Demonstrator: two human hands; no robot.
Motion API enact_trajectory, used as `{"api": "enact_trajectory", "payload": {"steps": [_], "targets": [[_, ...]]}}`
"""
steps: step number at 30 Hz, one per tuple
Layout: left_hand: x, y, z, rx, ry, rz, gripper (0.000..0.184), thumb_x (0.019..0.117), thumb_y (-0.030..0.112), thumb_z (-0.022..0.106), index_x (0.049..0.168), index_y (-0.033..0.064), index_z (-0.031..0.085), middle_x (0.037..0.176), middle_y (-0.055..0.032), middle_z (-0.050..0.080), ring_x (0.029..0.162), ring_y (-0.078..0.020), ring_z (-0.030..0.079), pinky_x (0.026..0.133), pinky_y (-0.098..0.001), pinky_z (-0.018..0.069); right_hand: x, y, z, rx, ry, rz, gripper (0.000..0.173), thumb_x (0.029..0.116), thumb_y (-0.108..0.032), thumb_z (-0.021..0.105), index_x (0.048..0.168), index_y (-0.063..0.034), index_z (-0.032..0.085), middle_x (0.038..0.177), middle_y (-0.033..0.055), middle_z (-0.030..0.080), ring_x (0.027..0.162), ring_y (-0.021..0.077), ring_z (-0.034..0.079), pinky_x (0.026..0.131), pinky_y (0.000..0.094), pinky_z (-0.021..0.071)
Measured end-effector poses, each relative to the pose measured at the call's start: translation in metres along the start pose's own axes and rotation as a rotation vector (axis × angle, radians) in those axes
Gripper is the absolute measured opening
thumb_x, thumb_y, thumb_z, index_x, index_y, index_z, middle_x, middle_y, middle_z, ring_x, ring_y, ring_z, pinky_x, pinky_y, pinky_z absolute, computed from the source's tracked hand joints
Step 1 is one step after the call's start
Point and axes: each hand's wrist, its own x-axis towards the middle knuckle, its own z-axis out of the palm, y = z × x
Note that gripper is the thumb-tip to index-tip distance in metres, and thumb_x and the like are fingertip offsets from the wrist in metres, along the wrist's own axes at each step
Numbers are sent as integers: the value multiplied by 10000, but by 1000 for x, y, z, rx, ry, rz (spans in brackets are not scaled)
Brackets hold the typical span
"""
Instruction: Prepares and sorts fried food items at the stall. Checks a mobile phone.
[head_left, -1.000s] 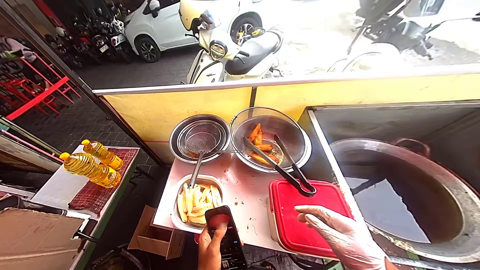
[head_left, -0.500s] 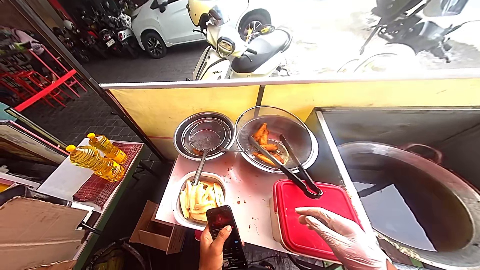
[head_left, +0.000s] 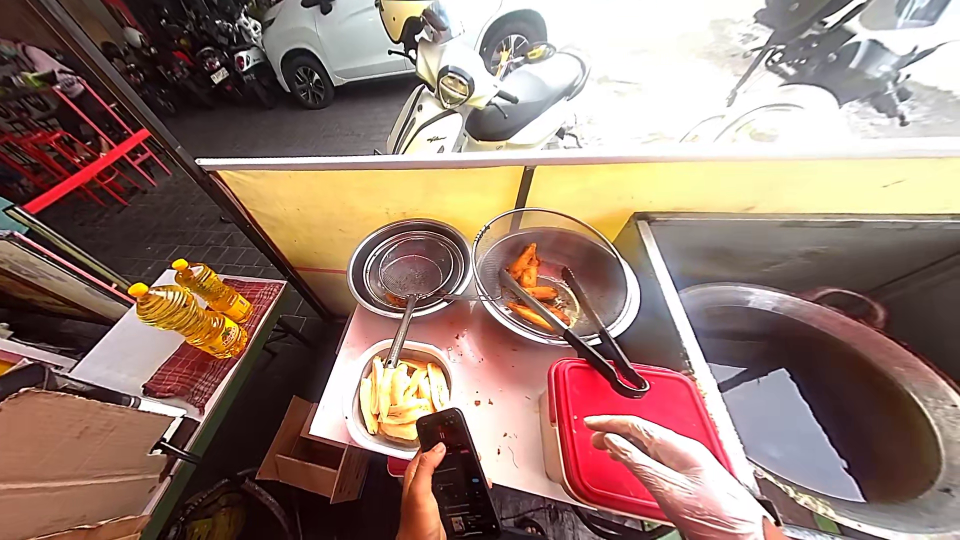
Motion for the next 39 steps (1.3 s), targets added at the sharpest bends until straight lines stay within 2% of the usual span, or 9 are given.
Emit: {"api": "enact_trajectory", "payload": {"steps": [2, 4, 9, 22, 27, 31, 34, 36, 39], "targets": [[-1, 0, 4, -44, 50, -9, 464, 1068, 292, 377, 1357, -33, 539, 1237, -238, 679, 1150, -324, 675, 1015, -495, 549, 0, -1, 2, 2, -1, -2, 333, 1026, -372, 541, 1227, -193, 736, 1049, -19, 768, 935, 129, 731, 833, 331, 620], [-1, 1, 6, -133, 37, -29, 472, 1100, 296, 304, 1369, -32, 512, 1275, -240, 658, 1196, -327, 652, 1046, -505, 531, 0, -1, 4, 0, -3, -3, 333, 1025, -370, 540, 1223, -192, 739, 1047, -21, 769, 933, 125, 730, 831, 330, 619], [-3, 4, 9, -232, 10, -51, 440, 1112, 262, 261, 1322, -41, 502, 1174, -258, 683, 1084, -332, 698, 947, -505, 580, 1, -2, 5, -14, -25, -6, 329, 1025, -357, 534, 1230, -194, 734, 1051, -22, 768, 941, 124, 731, 840, 332, 620], [3, 22, 8, -276, 94, -65, 475, 1122, 368, 329, 1404, 26, 500, 1264, -222, 664, 1161, -333, 671, 973, -523, 569, 5, -13, 21, -75, -40, -4, 332, 1021, -364, 537, 1229, -197, 736, 1047, -34, 760, 899, 95, 716, 813, 313, 611], [11, 22, -6, -282, 132, -79, 417, 1081, 292, 499, 1356, -17, 555, 1256, -248, 666, 1154, -351, 671, 995, -537, 556, 5, -20, 33, -99, -76, 5, 334, 1018, -356, 545, 1240, -191, 732, 1095, -34, 753, 929, 77, 708, 838, 304, 605], [12, 29, -11, -285, 127, -113, 391, 1039, 212, 588, 1323, -53, 546, 1184, -273, 689, 1074, -360, 706, 944, -522, 588, 5, -31, 53, -189, -163, 26, 349, 1027, -396, 529, 1250, -215, 728, 1132, -34, 737, 982, 70, 694, 893, 331, 589], [11, 36, -15, -298, 113, -100, 403, 1084, 284, 457, 1352, -6, 536, 1224, -243, 669, 1122, -347, 680, 964, -528, 571, 10, -36, 75, -331, -261, 41, 380, 1030, -434, 511, 1264, -222, 722, 1173, -18, 728, 1052, 103, 690, 965, 378, 569], [10, 41, -17, -301, 129, -104, 445, 1110, 345, 374, 1369, 18, 528, 1239, -222, 666, 1138, -332, 674, 961, -522, 569, 18, -35, 93, -480, -399, 88, 418, 1033, -453, 484, 1303, -216, 697, 1190, 12, 724, 1100, 159, 685, 1006, 423, 541], [12, 43, -23, -285, 169, -118, 459, 1108, 376, 383, 1365, 28, 537, 1233, -212, 670, 1128, -326, 677, 948, -521, 574, 31, -31, 122, -680, -711, 241, 469, 1038, -448, 474, 1373, -158, 630, 1243, 111, 693, 1194, 293, 648, 1047, 540, 492]]}}
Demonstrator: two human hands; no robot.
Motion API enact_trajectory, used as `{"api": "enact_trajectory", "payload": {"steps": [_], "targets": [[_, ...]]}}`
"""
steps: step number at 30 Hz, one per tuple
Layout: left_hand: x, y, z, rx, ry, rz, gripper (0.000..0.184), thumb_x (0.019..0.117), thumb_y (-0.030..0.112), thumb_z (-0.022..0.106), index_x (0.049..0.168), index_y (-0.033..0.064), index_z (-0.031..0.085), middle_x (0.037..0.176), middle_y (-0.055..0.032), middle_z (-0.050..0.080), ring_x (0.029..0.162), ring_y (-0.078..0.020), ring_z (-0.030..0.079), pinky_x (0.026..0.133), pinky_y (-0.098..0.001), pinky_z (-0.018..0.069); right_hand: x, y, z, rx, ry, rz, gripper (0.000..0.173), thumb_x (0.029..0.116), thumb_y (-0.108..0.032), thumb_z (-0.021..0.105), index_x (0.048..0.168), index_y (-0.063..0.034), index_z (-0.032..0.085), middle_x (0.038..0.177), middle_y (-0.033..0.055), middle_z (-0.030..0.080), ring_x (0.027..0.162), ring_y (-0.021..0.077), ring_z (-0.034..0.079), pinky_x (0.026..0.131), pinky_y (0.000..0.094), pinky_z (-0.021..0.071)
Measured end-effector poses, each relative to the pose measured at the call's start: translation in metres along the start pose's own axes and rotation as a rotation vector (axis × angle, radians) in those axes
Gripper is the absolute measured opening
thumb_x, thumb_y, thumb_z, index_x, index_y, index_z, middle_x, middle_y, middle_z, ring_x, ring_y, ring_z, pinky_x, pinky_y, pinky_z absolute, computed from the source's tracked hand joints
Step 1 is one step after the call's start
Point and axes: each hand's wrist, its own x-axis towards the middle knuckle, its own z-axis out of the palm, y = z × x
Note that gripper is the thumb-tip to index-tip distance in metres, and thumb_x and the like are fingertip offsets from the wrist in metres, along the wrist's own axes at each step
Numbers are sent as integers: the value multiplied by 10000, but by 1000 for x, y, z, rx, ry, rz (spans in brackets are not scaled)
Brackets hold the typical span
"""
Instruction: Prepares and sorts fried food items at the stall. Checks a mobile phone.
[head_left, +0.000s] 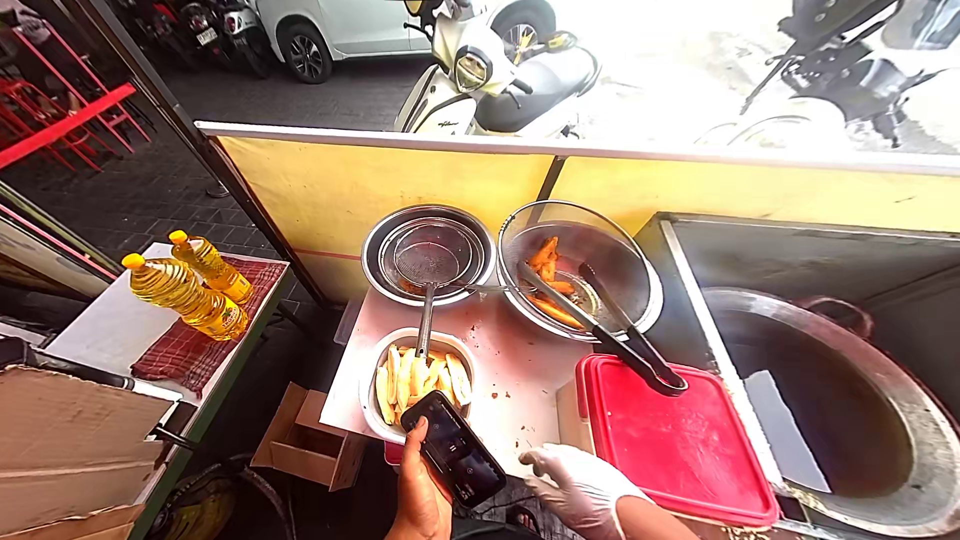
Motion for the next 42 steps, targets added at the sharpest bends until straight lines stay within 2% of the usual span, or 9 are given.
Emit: {"api": "enact_trajectory", "payload": {"steps": [4, 8, 12, 19, 21, 24, 30, 35, 42], "targets": [[5, -2, -16, 63, 20, -2, 436, 1067, 349, 539, 1338, 10, 584, 1248, -209, 671, 1154, -321, 667, 982, -518, 563, 35, -18, 27, -158, -307, 189, 521, 1030, -502, 480, 1231, -55, 659, 1186, 223, 689, 1174, 405, 650, 953, 642, 511], [4, -1, -23, 62, 24, -22, 418, 1053, 310, 573, 1325, -8, 579, 1218, -236, 679, 1120, -340, 684, 963, -524, 576, 68, -11, 42, -116, -225, 285, 550, 999, -511, 519, 1219, -28, 664, 1231, 239, 667, 1195, 402, 639, 972, 616, 514], [-2, 4, -23, 38, 35, -41, 433, 1101, 351, 438, 1388, 43, 536, 1262, -209, 655, 1153, -325, 665, 963, -529, 564, 82, -6, 31, 62, 80, 313, 849, 981, -467, 616, 1611, -10, 276, 1649, 204, 317, 1416, 356, 482, 1144, 502, 433], [-10, -2, -22, 19, -4, -43, 478, 1120, 376, 338, 1426, 40, 483, 1305, -212, 632, 1197, -328, 643, 988, -528, 548, 107, 1, 22, 187, 0, 164, 468, 1046, -427, 513, 1294, -60, 663, 1303, 183, 651, 1266, 316, 601, 1087, 526, 457], [-14, -7, -21, 6, -24, -43, 495, 1120, 381, 322, 1435, 30, 470, 1319, -224, 622, 1211, -334, 634, 1006, -531, 538, 122, 4, 17, 256, 145, 150, 450, 1026, -380, 580, 1321, -45, 639, 1333, 214, 623, 1282, 354, 581, 1090, 551, 454], [-20, -14, -18, -20, -49, -35, 492, 1122, 371, 303, 1433, 18, 449, 1315, -239, 613, 1202, -347, 633, 1006, -534, 535, 134, 6, 0, 178, 309, 220, 723, 952, -370, 678, 1544, -41, 426, 1582, 219, 420, 1475, 400, 386, 1172, 591, 369], [-30, -26, -10, -34, -5, -17, 498, 1123, 376, 296, 1418, 12, 467, 1300, -233, 629, 1188, -344, 644, 992, -534, 544, 62, -1, -25, 301, 400, -73, 575, 1006, -393, 613, 1474, -68, 536, 1517, 139, 512, 1445, 279, 443, 1207, 480, 357], [-35, -39, 1, -9, 42, 10, 481, 1126, 374, 310, 1411, 28, 485, 1279, -220, 648, 1168, -334, 660, 977, -528, 557, -20, 37, 1, 473, 567, -296, 384, 1007, -425, 540, 1300, -244, 709, 1317, -10, 659, 1206, 111, 621, 1008, 351, 550], [-31, -72, 23, 76, 112, 1, 403, 1084, 327, 496, 1344, 28, 565, 1211, -210, 680, 1101, -332, 686, 937, -528, 578, -64, 99, 25, 661, 916, -531, 269, 1019, -244, 542, 1138, -210, 780, 1136, -20, 735, 1120, 165, 669, 969, 376, 576]]}}
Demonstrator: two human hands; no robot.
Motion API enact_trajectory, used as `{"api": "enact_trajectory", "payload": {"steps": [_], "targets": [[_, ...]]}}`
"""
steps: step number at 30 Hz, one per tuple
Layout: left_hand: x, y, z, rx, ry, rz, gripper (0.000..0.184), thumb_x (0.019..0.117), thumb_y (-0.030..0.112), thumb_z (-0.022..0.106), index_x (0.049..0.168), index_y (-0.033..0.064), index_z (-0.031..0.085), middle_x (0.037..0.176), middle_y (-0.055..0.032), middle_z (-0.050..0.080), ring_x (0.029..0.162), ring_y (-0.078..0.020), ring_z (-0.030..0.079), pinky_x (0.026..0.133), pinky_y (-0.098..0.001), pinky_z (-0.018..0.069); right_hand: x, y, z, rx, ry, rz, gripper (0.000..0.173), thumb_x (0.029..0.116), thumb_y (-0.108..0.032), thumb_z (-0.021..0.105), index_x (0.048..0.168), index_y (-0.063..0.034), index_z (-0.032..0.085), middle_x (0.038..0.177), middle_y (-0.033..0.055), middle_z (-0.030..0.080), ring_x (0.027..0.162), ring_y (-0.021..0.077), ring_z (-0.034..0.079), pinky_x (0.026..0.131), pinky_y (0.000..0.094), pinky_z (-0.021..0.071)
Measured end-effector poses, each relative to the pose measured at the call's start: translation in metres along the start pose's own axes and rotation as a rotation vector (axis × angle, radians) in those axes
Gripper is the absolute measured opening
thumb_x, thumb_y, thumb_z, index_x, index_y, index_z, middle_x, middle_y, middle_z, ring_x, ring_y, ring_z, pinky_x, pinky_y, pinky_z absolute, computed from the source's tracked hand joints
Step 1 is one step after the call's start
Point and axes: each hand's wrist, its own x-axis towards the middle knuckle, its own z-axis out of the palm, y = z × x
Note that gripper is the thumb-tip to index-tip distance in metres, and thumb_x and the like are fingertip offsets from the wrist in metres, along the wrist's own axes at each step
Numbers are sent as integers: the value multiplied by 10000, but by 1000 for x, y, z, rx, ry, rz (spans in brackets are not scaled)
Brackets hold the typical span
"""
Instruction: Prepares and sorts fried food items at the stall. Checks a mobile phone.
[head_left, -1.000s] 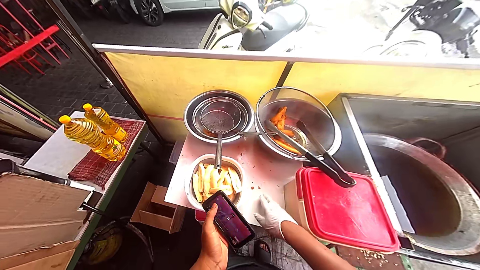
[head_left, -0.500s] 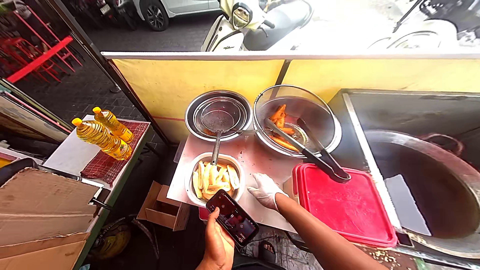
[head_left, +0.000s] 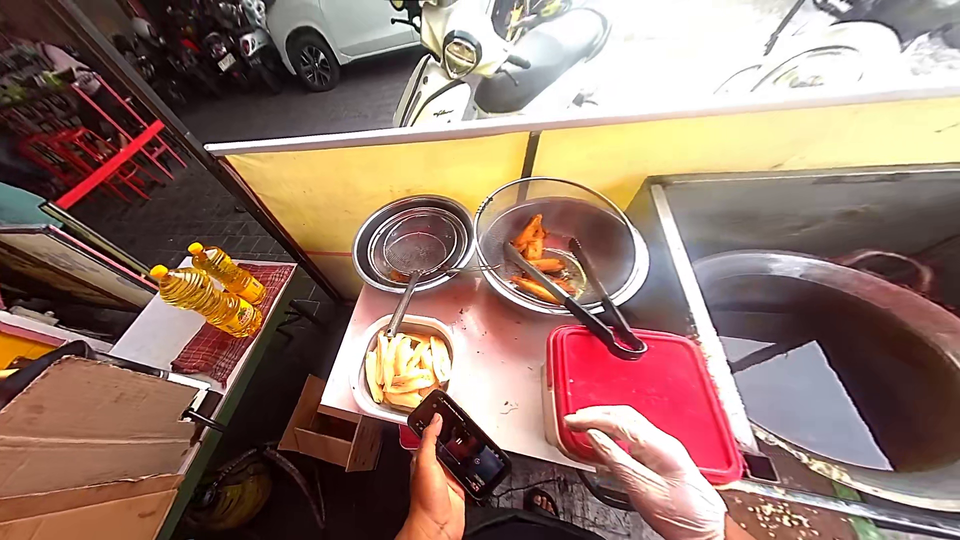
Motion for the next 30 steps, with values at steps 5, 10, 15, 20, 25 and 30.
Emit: {"api": "enact_trajectory", "payload": {"steps": [5, 10, 15, 20, 25, 30], "targets": [[5, -32, 15, 10, -13, -39, 394, 1091, 320, 455, 1337, 29, 556, 1193, -214, 684, 1074, -331, 695, 910, -517, 588, -8, 3, -28, 14, 29, -76, 264, 1009, -217, 540, 1121, -215, 779, 1112, -28, 740, 1109, 165, 668, 960, 374, 572], [17, -77, 8, -9, 59, -57, 405, 1099, 309, 377, 1354, 29, 520, 1202, -232, 668, 1068, -356, 686, 891, -547, 580, -19, 12, -56, -45, -8, -98, 265, 1009, -245, 547, 1128, -262, 783, 1111, -61, 728, 1102, 131, 640, 958, 357, 542], [34, -106, 4, -91, 113, -11, 422, 1102, 332, 332, 1362, 38, 489, 1205, -230, 650, 1057, -355, 678, 874, -546, 577, -32, 22, -74, -32, -61, -94, 251, 1020, -268, 556, 1125, -257, 784, 1099, -55, 728, 1109, 133, 638, 965, 350, 537], [43, -114, 5, -105, 135, 33, 449, 1106, 363, 331, 1377, 41, 487, 1220, -225, 652, 1067, -345, 679, 877, -538, 578, -39, 26, -82, -56, -105, -98, 257, 1014, -261, 557, 1136, -271, 784, 1089, -67, 731, 1099, 120, 636, 961, 339, 528], [48, -122, 6, -57, 192, 33, 375, 1099, 273, 420, 1343, 6, 521, 1185, -234, 656, 1040, -337, 681, 870, -516, 585, -43, 28, -86, -89, -133, -101, 259, 1013, -252, 561, 1139, -279, 786, 1089, -69, 730, 1106, 109, 629, 977, 331, 514], [46, -126, 7, -90, 188, 47, 386, 1096, 287, 373, 1332, 17, 514, 1165, -230, 660, 1013, -337, 686, 845, -518, 586, -47, 31, -90, -104, -147, -118, 257, 1015, -246, 563, 1145, -274, 782, 1080, -68, 732, 1097, 107, 630, 979, 326, 509]]}}
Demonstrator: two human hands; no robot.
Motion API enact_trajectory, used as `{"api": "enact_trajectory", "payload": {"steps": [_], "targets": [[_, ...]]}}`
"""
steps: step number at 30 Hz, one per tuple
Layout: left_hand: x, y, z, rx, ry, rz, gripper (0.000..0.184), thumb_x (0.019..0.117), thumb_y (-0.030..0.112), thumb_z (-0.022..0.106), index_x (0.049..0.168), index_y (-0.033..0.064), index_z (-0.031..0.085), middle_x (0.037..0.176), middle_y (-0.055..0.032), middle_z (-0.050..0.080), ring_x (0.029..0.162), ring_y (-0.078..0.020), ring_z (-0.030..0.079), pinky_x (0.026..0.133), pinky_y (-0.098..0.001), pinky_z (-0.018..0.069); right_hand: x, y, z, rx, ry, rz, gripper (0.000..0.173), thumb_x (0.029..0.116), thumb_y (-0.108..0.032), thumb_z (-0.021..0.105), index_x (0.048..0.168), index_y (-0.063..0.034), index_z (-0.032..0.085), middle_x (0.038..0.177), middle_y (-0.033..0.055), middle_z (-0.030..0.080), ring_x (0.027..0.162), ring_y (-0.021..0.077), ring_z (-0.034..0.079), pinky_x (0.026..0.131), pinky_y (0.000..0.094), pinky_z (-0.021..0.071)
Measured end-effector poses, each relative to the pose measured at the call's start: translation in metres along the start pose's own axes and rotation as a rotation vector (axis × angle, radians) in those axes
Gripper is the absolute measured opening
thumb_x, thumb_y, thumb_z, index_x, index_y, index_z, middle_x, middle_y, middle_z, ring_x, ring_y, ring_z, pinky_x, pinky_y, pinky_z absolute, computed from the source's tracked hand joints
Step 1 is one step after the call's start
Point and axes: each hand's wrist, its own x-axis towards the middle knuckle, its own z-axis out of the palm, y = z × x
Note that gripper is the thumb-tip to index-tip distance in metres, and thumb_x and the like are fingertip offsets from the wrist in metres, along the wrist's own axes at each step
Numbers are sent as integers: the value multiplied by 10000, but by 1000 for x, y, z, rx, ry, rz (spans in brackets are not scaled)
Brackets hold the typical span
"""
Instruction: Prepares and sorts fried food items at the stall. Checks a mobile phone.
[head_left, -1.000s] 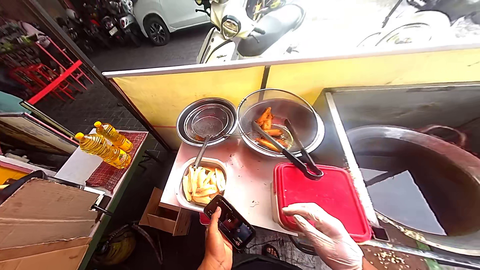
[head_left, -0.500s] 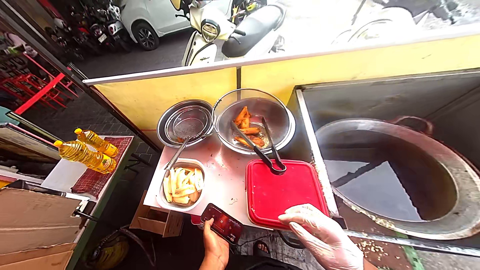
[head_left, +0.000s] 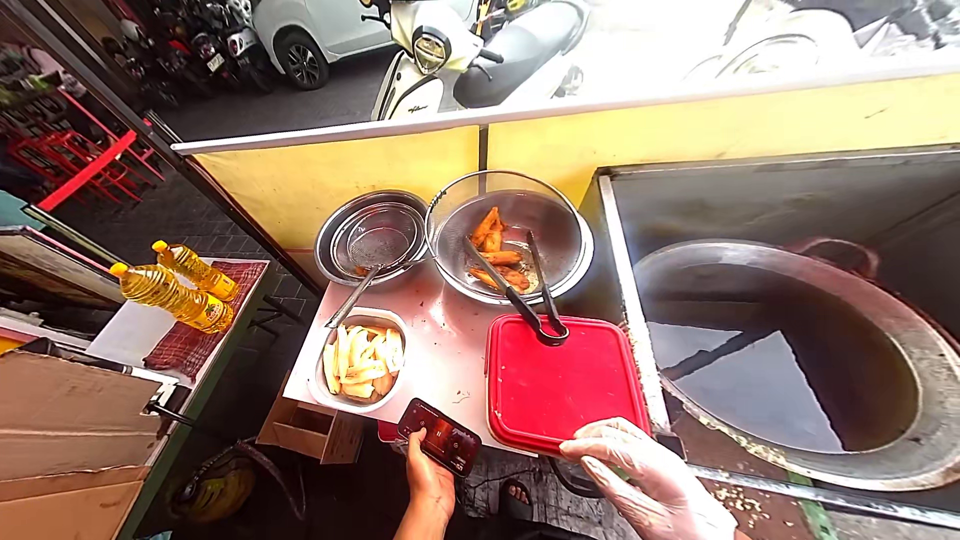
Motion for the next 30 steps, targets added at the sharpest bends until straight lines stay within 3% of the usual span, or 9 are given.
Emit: {"api": "enact_trajectory", "payload": {"steps": [6, 17, 23, 30], "targets": [[8, -2, -1, -52, -17, 30, 435, 1092, 313, 293, 1372, 37, 479, 1228, -229, 640, 1077, -349, 663, 880, -546, 564, -4, -1, -2, -29, -27, 9, 263, 1010, -242, 555, 1138, -265, 783, 1064, -65, 730, 1094, 101, 621, 968, 310, 502], [21, 4, 8, -105, -9, 48, 416, 1080, 297, 313, 1368, 46, 477, 1252, -215, 623, 1112, -334, 643, 910, -533, 551, -10, -1, -6, -43, -22, -9, 269, 1016, -243, 552, 1161, -277, 776, 1076, -54, 736, 1111, 116, 628, 991, 336, 498], [30, 8, 9, -141, -39, 52, 520, 1082, 395, 279, 1469, 75, 414, 1406, -190, 552, 1273, -322, 564, 1021, -554, 487, -14, -1, -7, -47, -22, 1, 262, 1016, -246, 554, 1152, -264, 778, 1080, -38, 737, 1111, 121, 625, 993, 337, 490], [42, 13, 9, -100, -79, 31, 559, 1070, 419, 277, 1492, 72, 394, 1449, -193, 526, 1308, -331, 544, 1040, -564, 474, -15, -2, -5, -45, -14, 4, 259, 1015, -238, 563, 1159, -260, 777, 1068, -31, 736, 1100, 127, 626, 990, 340, 489]]}}
